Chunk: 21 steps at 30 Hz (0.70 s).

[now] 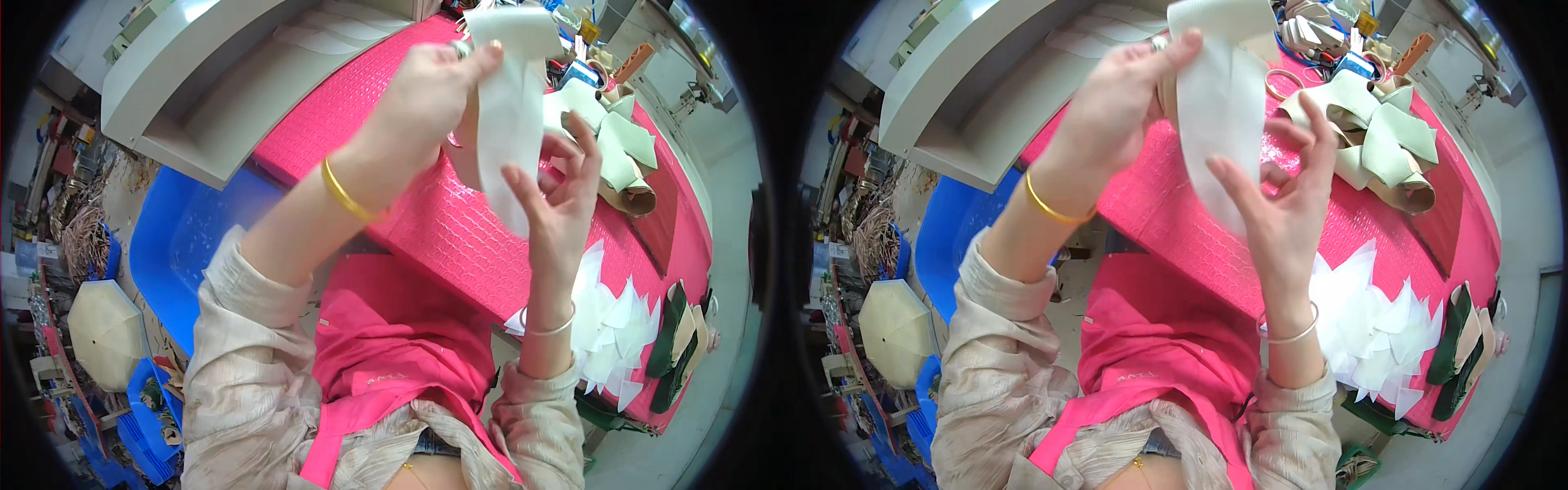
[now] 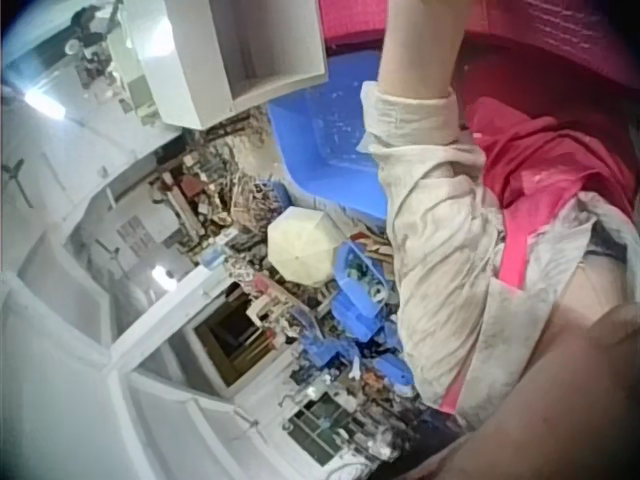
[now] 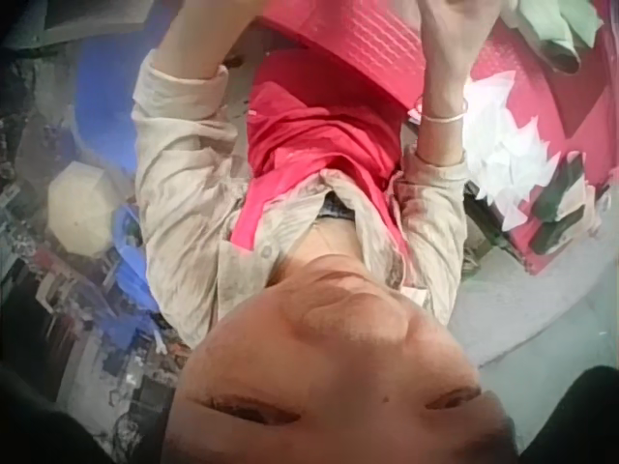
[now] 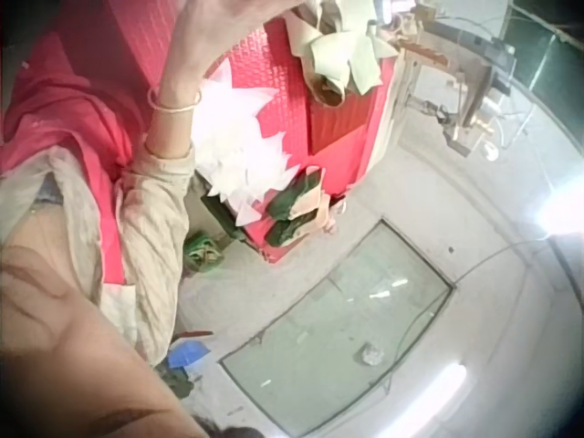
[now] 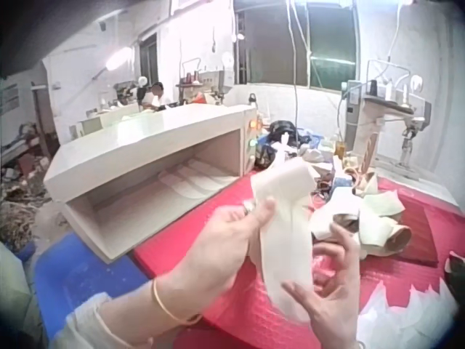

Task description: Preparing and assembling shoe uppers with linings at a manufacturing workstation.

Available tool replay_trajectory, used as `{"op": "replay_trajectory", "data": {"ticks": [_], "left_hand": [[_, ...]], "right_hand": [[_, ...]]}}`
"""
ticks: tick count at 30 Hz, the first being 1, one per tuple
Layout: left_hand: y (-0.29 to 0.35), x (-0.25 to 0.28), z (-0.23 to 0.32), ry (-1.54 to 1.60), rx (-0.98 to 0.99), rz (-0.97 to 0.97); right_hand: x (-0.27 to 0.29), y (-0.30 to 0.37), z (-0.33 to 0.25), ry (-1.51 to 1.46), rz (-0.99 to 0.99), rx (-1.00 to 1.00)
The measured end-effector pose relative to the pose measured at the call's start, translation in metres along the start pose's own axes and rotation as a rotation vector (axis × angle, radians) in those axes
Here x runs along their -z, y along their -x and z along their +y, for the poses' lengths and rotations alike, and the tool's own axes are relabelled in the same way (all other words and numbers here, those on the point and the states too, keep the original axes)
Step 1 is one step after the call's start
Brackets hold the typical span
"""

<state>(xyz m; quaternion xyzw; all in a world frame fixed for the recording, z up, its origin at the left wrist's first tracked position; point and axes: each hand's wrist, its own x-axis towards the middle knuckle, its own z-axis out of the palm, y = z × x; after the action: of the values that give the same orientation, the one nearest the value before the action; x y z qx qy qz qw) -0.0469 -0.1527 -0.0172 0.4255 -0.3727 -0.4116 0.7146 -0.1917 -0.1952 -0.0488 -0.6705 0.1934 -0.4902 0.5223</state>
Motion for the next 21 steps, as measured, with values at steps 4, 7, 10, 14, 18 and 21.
{"op": "replay_trajectory", "data": {"ticks": [4,7,10,14,18,21], "left_hand": [[-0.026,-0.006,0.009,0.035,-0.032,0.086],[-0.016,-0.004,0.014,0.059,-0.122,-0.194],[-0.020,-0.011,0.022,0.019,-0.064,-0.114],[-0.021,-0.007,0.020,0.184,0.132,-0.113],[-0.019,-0.006,0.024,0.342,0.117,-0.294],[-0.024,-0.019,0.027,0.161,0.178,-0.129]], "right_hand": [[0.005,0.007,0.002,-0.112,0.072,-0.048],[0.003,0.009,0.005,-0.092,0.081,-0.034],[-0.001,0.010,0.014,-0.055,0.107,0.033],[-0.008,0.007,0.027,-0.017,0.174,0.158],[-0.006,0.003,0.042,0.126,0.223,0.145],[-0.003,-0.003,0.062,0.281,0.208,0.096]]}}
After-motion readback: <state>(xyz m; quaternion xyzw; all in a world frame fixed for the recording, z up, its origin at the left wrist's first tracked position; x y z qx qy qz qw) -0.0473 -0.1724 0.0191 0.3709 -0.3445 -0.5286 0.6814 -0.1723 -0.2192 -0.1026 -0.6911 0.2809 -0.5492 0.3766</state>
